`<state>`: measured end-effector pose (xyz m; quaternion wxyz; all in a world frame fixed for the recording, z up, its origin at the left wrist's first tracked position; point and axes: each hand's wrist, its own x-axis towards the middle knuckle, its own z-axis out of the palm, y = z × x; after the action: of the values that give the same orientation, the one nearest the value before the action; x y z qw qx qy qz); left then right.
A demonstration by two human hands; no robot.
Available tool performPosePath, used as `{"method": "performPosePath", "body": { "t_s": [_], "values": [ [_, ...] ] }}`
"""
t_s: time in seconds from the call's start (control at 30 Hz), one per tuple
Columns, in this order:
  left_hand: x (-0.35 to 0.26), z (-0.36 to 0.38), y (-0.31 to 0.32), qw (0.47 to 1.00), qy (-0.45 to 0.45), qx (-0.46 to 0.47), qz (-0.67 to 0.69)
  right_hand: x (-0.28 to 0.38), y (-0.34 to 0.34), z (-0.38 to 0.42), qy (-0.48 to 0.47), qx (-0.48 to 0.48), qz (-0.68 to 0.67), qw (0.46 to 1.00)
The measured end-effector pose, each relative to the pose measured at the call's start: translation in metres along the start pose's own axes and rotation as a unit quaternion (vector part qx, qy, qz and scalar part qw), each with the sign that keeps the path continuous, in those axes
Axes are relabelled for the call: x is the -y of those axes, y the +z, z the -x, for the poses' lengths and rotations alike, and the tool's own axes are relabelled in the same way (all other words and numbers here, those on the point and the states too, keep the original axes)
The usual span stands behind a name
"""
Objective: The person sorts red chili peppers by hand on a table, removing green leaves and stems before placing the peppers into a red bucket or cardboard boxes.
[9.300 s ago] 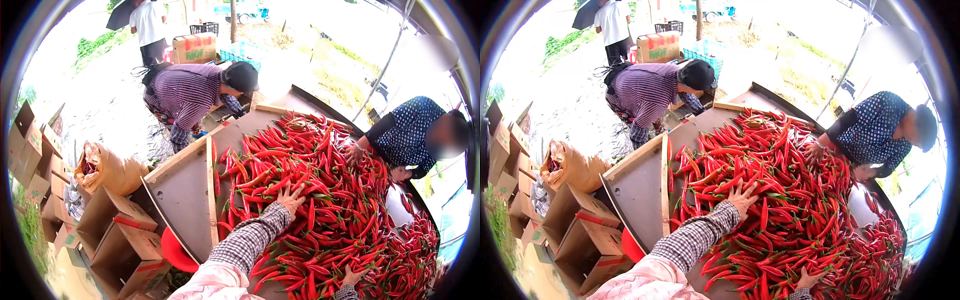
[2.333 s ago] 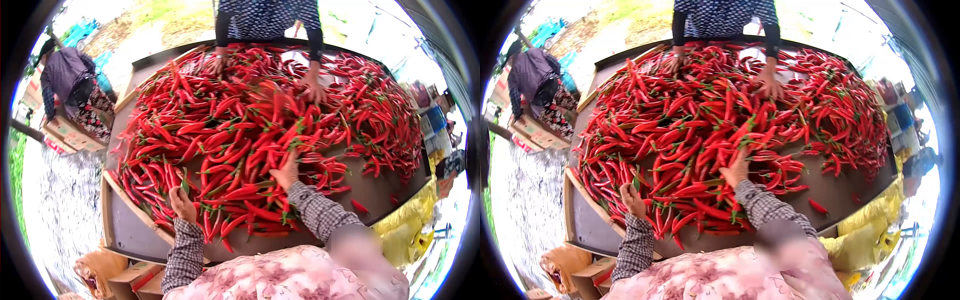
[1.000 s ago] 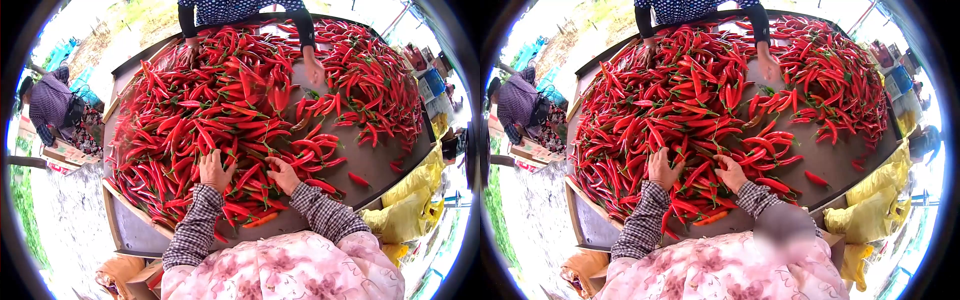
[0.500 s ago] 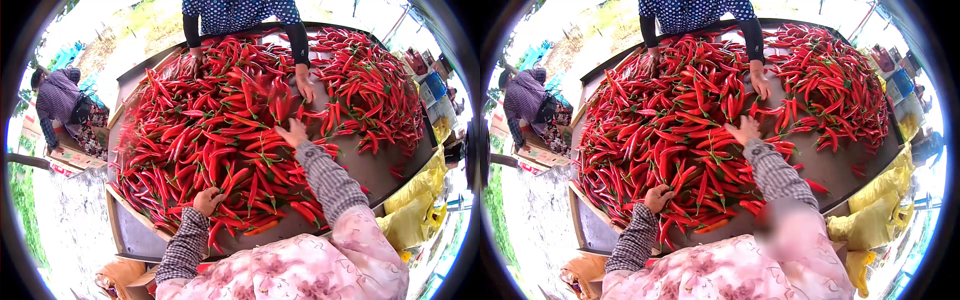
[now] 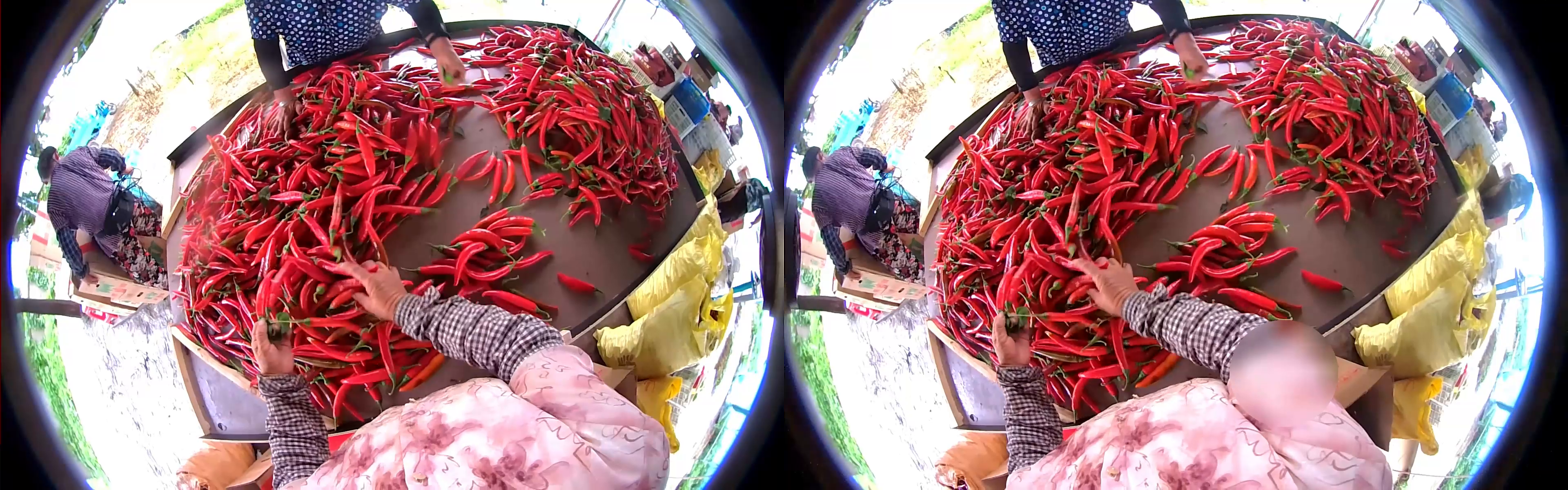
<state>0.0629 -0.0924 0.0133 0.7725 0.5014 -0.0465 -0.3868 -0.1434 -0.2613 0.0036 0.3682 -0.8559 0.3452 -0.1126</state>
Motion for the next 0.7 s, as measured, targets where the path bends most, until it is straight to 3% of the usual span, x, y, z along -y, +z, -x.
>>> {"method": "performPosePath", "body": {
  "t_s": [0.07,0.1,0.13,0.17,0.27,0.3,0.4,0.47,0.53,0.6,0.67,0.7],
  "values": [
    [-0.004,0.0,0.01,1.0,0.006,-0.012,-0.01,0.013,-0.001,0.012,-0.016,-0.021,0.006,1.0],
    [0.005,-0.015,-0.017,1.0,0.008,0.021,0.01,0.015,-0.001,0.014,-0.07,-0.037,0.015,0.997],
    [0.003,-0.011,-0.001,0.999,0.011,-0.035,0.004,0.019,-0.004,0.016,-0.123,-0.055,0.025,0.991],
    [-0.001,-0.011,0.002,0.999,0.011,-0.029,-0.007,0.027,-0.012,0.016,-0.163,-0.053,-0.018,0.985],
    [-0.011,-0.013,0.012,0.999,0.027,0.029,-0.023,0.049,-0.016,0.014,-0.152,-0.034,0.035,0.987],
    [-0.011,-0.021,0.006,0.996,0.053,0.052,-0.047,0.057,-0.026,0.013,-0.139,0.032,0.027,0.989],
    [-0.025,-0.013,0.042,0.988,0.131,-0.018,-0.074,0.065,-0.051,0.029,-0.157,0.071,0.037,0.984],
    [-0.032,-0.026,0.012,0.977,0.148,0.068,-0.141,0.045,-0.065,0.049,-0.143,0.047,0.008,0.989],
    [-0.037,-0.03,-0.004,0.985,0.107,0.093,-0.094,0.012,-0.092,0.074,-0.149,-0.071,0.018,0.986],
    [-0.039,-0.025,-0.005,0.988,0.116,0.05,-0.09,-0.054,-0.106,0.109,-0.066,-0.221,0.171,0.958],
    [-0.041,-0.025,-0.012,0.985,0.112,0.061,-0.117,-0.106,-0.152,0.156,0.132,-0.235,0.249,0.93],
    [-0.044,-0.025,-0.007,0.982,0.131,0.039,-0.132,-0.13,-0.17,0.185,0.246,-0.21,0.321,0.89]
  ]
}}
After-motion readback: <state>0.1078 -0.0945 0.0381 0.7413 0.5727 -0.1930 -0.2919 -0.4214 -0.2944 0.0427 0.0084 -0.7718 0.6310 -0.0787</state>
